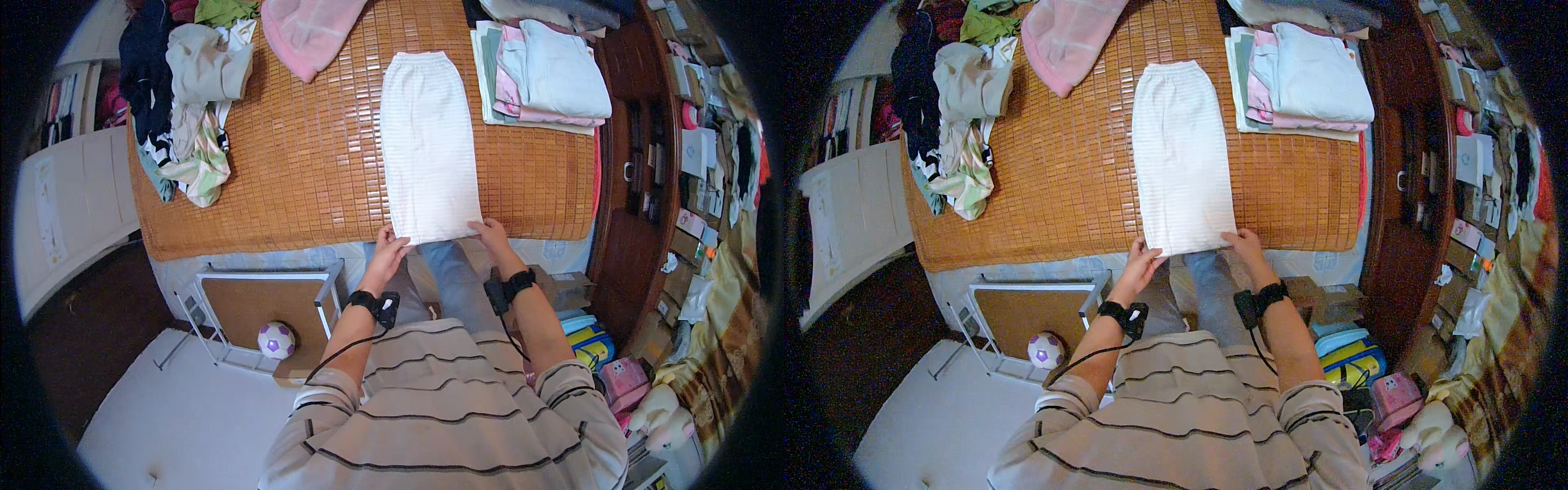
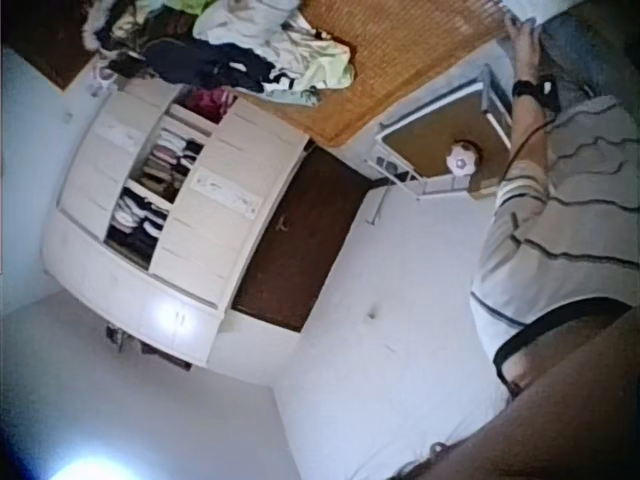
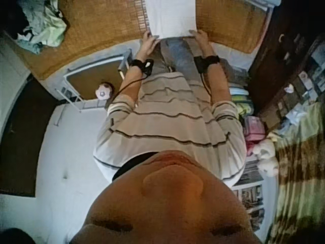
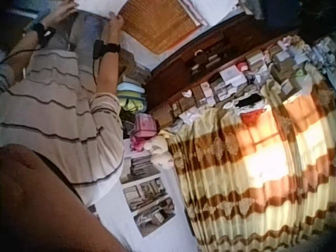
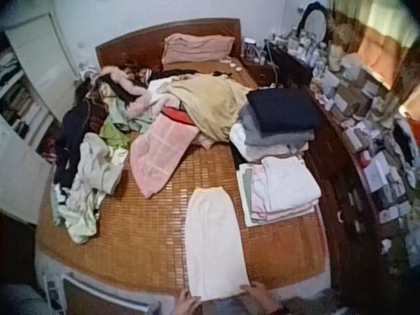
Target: The person folds a pink shirt, a white pair of pants, a green and white striped shirt, and a second white pair of pants one at a time on a bed and stacks them together.
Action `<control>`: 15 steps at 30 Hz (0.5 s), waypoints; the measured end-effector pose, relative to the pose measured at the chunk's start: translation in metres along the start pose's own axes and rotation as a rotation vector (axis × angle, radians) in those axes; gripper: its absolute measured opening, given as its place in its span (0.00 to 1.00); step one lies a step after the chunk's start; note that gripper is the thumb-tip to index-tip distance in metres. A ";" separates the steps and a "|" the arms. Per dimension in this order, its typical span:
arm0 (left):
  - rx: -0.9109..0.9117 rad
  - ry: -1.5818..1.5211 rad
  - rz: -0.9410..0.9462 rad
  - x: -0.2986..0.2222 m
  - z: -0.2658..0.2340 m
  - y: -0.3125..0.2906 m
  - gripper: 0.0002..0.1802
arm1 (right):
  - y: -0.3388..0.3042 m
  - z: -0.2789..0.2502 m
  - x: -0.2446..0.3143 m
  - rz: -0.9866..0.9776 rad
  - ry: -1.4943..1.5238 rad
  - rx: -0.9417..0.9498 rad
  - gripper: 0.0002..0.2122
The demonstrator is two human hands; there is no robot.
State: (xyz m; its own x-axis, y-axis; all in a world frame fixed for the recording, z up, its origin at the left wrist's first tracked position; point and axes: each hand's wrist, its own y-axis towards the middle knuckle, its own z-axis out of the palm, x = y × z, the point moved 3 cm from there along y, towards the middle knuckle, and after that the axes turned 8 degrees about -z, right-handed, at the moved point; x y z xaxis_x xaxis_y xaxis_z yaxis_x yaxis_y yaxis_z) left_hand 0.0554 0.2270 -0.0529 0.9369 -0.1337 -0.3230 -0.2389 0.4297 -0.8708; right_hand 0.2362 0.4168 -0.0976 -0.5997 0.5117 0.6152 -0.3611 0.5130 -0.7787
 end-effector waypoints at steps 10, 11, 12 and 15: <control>0.152 0.290 -0.579 0.053 -0.056 -0.074 0.17 | -0.073 -0.022 -0.042 0.331 0.205 0.491 0.23; 0.181 0.311 -0.629 0.056 -0.055 -0.081 0.17 | -0.084 -0.025 -0.044 0.377 0.231 0.509 0.24; 0.180 0.310 -0.634 0.054 -0.055 -0.085 0.17 | -0.092 -0.026 -0.046 0.425 0.259 0.527 0.25; 0.182 0.321 -0.678 0.043 -0.036 -0.106 0.22 | -0.122 -0.023 -0.008 0.393 0.249 0.374 0.25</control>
State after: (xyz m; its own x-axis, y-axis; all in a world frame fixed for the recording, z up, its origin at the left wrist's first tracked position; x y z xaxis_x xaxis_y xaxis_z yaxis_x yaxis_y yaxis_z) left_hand 0.1118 0.1432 0.0122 0.7365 -0.6609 0.1439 0.4331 0.2974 -0.8509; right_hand 0.3015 0.3660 -0.0047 -0.5700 0.7836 0.2470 -0.3997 -0.0019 -0.9166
